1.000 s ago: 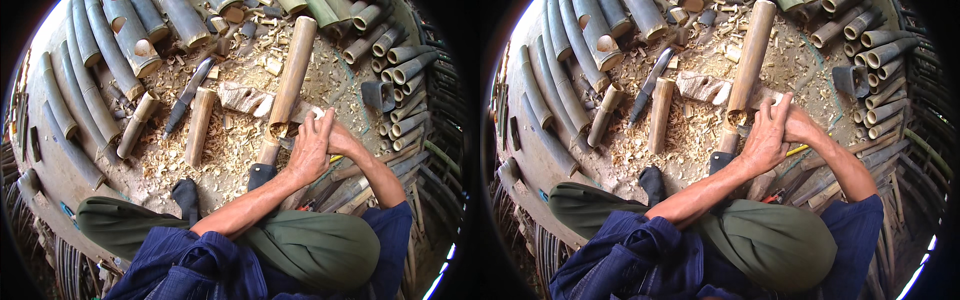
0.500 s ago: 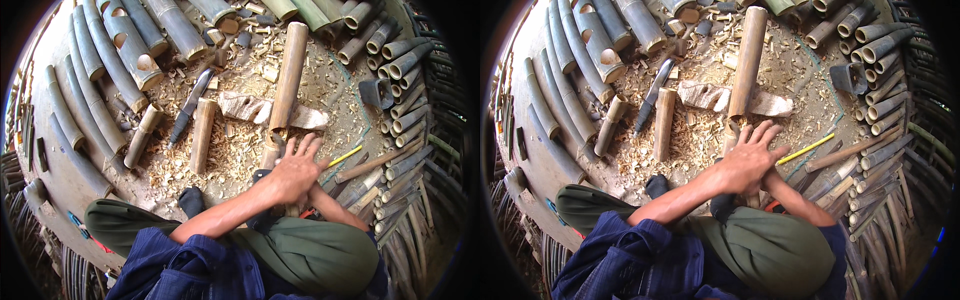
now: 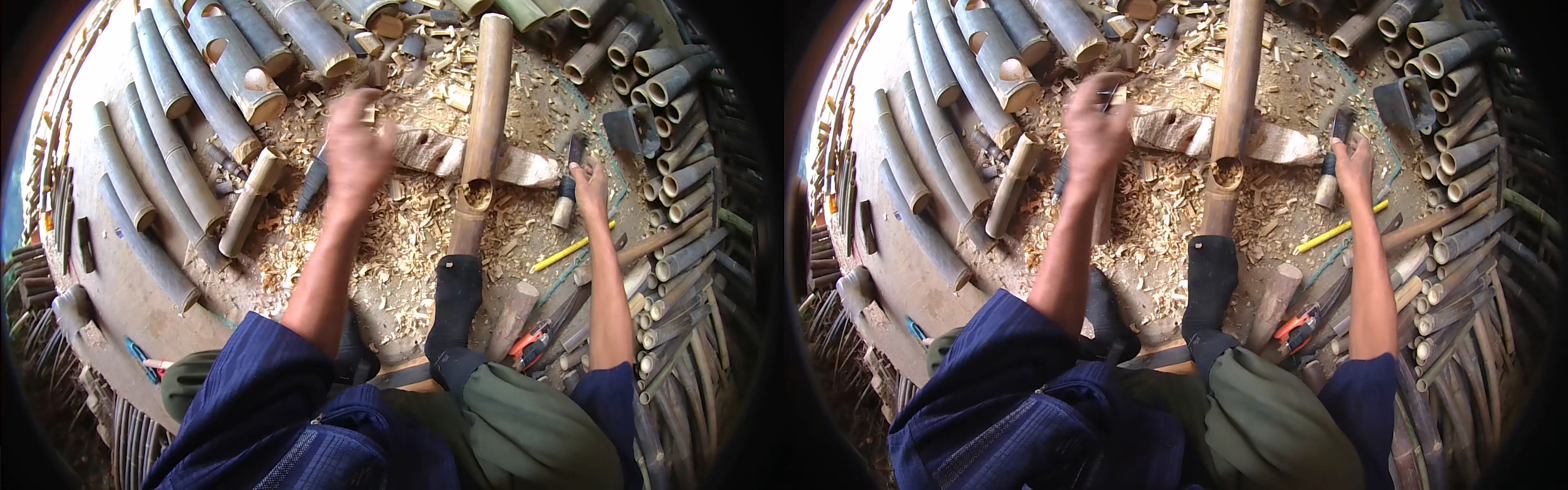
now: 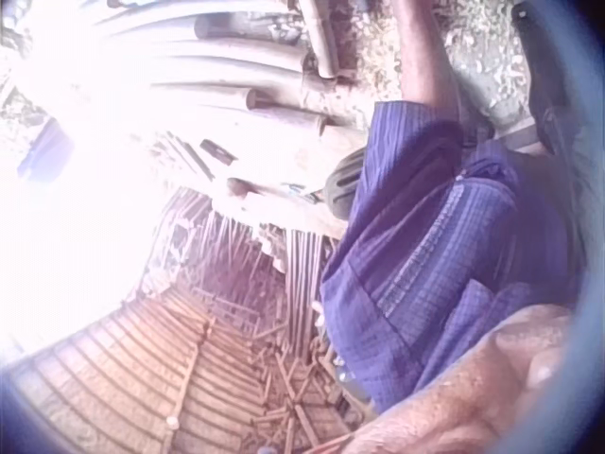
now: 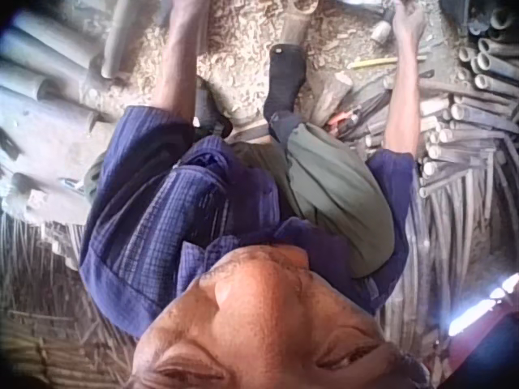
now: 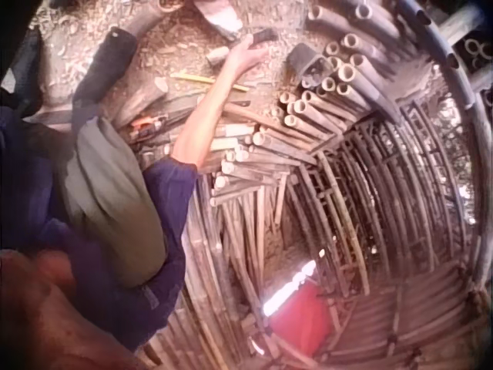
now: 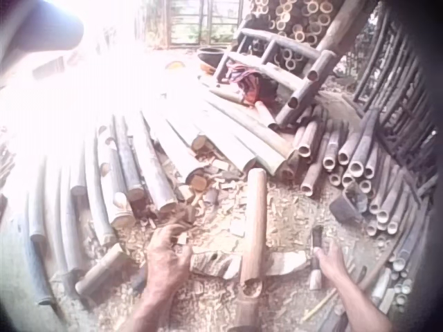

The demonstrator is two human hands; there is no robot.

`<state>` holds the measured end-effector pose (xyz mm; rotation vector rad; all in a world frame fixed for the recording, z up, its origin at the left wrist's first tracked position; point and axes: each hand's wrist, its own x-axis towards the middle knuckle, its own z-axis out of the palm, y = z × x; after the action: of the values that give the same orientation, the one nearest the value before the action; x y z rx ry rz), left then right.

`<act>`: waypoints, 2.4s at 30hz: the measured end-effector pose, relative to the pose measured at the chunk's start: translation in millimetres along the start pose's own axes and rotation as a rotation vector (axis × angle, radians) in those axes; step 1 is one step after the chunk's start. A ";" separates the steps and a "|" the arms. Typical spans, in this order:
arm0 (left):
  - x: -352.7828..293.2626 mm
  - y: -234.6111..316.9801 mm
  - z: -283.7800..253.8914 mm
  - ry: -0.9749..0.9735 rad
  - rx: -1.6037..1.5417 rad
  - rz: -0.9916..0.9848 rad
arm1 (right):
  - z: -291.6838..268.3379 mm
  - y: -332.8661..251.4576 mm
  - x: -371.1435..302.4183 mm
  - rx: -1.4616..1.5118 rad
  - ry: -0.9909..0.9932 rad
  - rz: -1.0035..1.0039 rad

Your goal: The person carves a rectangular opening into a bamboo segment using a chisel and a wooden mallet. They repeatedly strike the chisel to remove material, then use a smaller tool to refine the edges of the opening.

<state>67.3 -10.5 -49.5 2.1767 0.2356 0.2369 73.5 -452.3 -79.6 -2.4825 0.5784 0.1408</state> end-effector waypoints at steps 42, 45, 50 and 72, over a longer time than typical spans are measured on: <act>-34.5 28.1 -126.5 0.421 -1.317 -0.579 | -78.1 -32.5 -341.6 0.874 -0.252 0.408; -52.6 44.3 -87.1 0.353 -1.325 -0.596 | -96.2 -46.3 -314.2 0.890 -0.347 0.348; -66.7 56.1 -36.7 0.259 -1.554 -0.544 | -114.5 -70.6 -258.4 0.990 -0.458 0.100; -58.2 70.4 44.5 0.374 -1.551 -0.443 | -136.6 -278.9 -174.5 0.190 -0.524 -1.087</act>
<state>28.2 -100.3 -22.4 0.5125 0.5087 0.3865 33.8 -258.4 216.5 -2.1096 -0.9202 0.2650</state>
